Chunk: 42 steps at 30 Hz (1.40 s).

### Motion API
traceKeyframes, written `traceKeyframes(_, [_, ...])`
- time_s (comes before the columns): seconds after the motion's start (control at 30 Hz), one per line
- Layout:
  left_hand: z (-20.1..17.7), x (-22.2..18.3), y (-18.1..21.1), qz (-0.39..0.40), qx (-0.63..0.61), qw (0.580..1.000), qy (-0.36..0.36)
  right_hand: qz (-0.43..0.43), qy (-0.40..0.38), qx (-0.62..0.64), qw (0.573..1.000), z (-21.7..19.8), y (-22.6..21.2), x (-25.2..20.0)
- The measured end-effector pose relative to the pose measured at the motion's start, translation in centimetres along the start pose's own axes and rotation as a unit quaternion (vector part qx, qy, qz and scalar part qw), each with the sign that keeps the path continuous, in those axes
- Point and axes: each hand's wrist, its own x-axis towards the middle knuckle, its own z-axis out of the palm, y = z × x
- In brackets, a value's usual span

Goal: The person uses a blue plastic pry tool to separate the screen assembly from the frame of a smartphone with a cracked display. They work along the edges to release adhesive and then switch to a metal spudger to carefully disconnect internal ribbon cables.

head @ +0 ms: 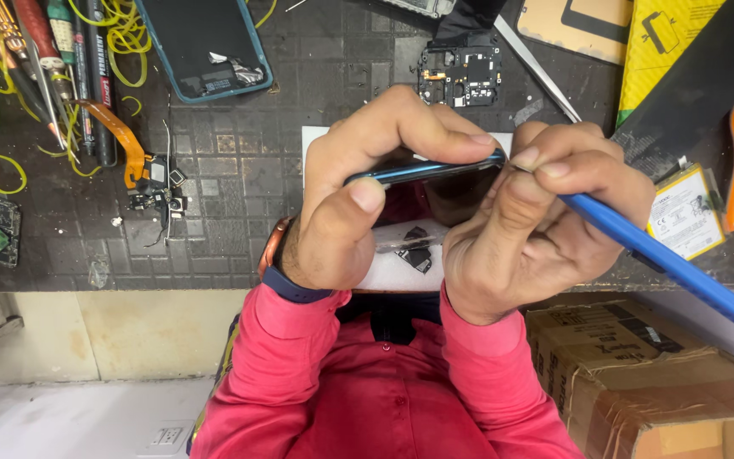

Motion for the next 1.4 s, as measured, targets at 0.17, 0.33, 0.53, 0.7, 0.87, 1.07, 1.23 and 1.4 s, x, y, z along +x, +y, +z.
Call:
traceKeyframes(0.17, [-0.1, -0.2, 0.0, 0.002, -0.001, 1.000, 0.001, 0.072, -0.033, 0.014, 0.997, -0.6, -1.0, 0.0])
traceKeyframes(0.33, [0.1, -0.4, 0.3, -0.013, -0.047, 0.999, 0.005, 0.172, -0.092, 0.071, 0.978, -1.8, -2.4, 1.4])
traceKeyframes(0.53, [0.1, -0.4, 0.4, -0.018, -0.045, 0.999, 0.010, 0.274, -0.117, 0.094, 0.950, -2.5, -3.4, 3.1])
traceKeyframes(0.7, [0.0, -0.4, 0.4, -0.012, -0.042, 0.999, 0.017, 0.303, -0.142, 0.136, 0.932, -2.8, -3.6, 3.7])
traceKeyframes(0.87, [0.2, -0.5, 0.4, 0.002, -0.049, 0.998, 0.027, 0.314, -0.158, 0.129, 0.927, -2.6, -3.9, 4.1])
traceKeyframes(1.07, [0.4, 0.0, 0.3, 0.027, -0.089, 0.996, 0.009, 0.255, -0.152, 0.064, 0.953, -2.8, -4.4, 2.6])
traceKeyframes(1.23, [0.3, 0.3, 0.5, 0.020, -0.100, 0.995, -0.005, 0.165, -0.137, -0.042, 0.976, -4.6, -3.8, 1.5])
traceKeyframes(1.4, [0.0, 0.5, 0.5, 0.028, -0.087, 0.996, -0.020, 0.163, -0.112, -0.048, 0.979, -7.1, -3.5, 0.9])
